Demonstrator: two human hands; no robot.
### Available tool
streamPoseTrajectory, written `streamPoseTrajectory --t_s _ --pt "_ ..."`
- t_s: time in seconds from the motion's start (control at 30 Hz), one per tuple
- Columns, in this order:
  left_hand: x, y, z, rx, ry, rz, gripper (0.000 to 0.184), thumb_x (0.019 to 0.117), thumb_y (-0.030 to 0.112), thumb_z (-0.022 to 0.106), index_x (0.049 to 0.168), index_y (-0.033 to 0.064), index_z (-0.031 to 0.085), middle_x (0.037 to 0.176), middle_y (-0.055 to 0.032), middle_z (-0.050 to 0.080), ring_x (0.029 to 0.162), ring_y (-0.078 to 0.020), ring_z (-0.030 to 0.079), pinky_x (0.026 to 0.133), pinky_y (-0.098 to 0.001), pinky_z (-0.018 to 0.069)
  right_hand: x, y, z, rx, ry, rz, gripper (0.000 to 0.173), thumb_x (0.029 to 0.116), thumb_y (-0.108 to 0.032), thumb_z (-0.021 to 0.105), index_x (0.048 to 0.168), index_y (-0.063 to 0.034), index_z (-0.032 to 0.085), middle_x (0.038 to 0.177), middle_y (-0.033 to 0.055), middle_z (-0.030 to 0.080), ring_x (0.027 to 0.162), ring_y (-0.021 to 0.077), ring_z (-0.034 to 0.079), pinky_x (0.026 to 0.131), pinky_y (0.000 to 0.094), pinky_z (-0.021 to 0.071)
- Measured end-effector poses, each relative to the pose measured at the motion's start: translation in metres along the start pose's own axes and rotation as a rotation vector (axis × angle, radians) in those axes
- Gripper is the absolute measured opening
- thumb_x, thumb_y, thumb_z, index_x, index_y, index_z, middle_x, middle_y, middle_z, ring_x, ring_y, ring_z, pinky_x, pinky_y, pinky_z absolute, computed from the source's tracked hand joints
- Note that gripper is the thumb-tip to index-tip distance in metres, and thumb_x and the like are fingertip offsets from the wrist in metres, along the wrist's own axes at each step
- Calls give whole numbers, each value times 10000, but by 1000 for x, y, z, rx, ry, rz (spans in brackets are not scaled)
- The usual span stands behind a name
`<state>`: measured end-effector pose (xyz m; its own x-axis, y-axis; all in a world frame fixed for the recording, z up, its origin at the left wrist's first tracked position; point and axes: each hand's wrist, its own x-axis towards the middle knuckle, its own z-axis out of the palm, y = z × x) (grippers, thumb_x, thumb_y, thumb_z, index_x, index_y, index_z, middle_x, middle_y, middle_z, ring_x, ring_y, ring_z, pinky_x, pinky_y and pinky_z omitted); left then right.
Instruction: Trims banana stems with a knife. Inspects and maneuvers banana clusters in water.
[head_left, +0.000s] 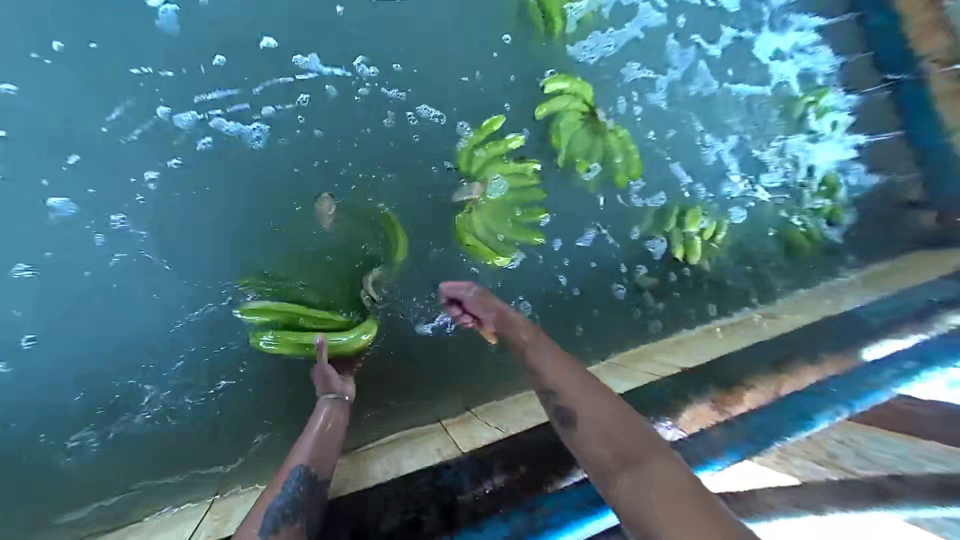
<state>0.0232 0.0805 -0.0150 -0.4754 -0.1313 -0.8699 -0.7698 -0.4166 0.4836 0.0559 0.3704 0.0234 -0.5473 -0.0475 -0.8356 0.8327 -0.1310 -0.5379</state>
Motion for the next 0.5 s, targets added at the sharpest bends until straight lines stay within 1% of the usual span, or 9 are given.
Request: streamPoseTrajectory --t_s 0.03,0.1,0.13,0.17,0.2,0.3,0.37,0.43,0.5 --pt "9 5 3 29 92 8 562 1029 396 591 1442 36 470 1344 -227 584 1160 -357 627 899 -584 556 -3 -2 -14 9 103 -40 331 1118 -380 373 1033 -126 567 643 -60 468 468 34 417 442 188 398" --pt "29 15 -4 96 189 52 565 973 326 692 1397 1 508 1304 -244 605 1143 -373 635 894 -599 556 -5 -18 -29 -205 407 -149 321 1090 -352 503 1137 -46 588 722 25 529 538 106 499 502 269 470" --pt "37 20 -15 130 189 90 556 965 308 701 1388 -3 519 1282 -239 621 1128 -360 646 894 -586 561 -4 -29 -37 -373 555 -193 378 1048 -348 596 1158 13 621 812 116 601 646 198 566 603 383 512" --pt "44 29 -28 162 178 137 550 959 271 703 1395 -3 508 1259 -235 631 1100 -349 658 880 -571 571 -3 -39 -46 -508 666 -209 439 1006 -360 664 1168 46 635 941 215 654 825 332 638 758 541 535" --pt "53 42 -39 202 172 191 565 943 222 710 1412 2 484 1231 -234 634 1052 -339 668 840 -557 582 1 -49 -56 -602 751 -211 477 978 -382 697 1189 43 639 1043 261 671 955 413 661 847 629 522" --pt "78 104 -76 412 235 346 584 854 159 757 1364 0 521 1114 -202 659 905 -282 672 730 -496 584 19 -75 -76 -715 874 -182 602 935 -425 740 1380 -46 594 1303 249 635 1176 450 624 969 670 488" --pt "94 161 -90 558 238 444 623 853 155 747 1413 46 496 1155 -179 643 892 -249 648 708 -465 560 39 -88 -82 -724 850 -140 799 894 -500 763 1516 -88 478 1407 255 581 1260 462 581 1010 678 465" --pt "111 219 -99 616 232 552 669 872 85 731 1474 68 443 1276 -176 610 995 -233 647 810 -443 571 62 -94 -76 -738 794 -76 962 831 -525 818 1575 -95 385 1425 275 563 1271 483 569 1008 704 451" --pt "126 270 -101 632 257 661 610 962 73 629 1521 32 388 1387 -211 545 1087 -219 613 898 -381 539 82 -99 -59 -747 803 -21 934 801 -432 854 1532 -58 409 1365 279 599 1211 483 607 956 703 483"
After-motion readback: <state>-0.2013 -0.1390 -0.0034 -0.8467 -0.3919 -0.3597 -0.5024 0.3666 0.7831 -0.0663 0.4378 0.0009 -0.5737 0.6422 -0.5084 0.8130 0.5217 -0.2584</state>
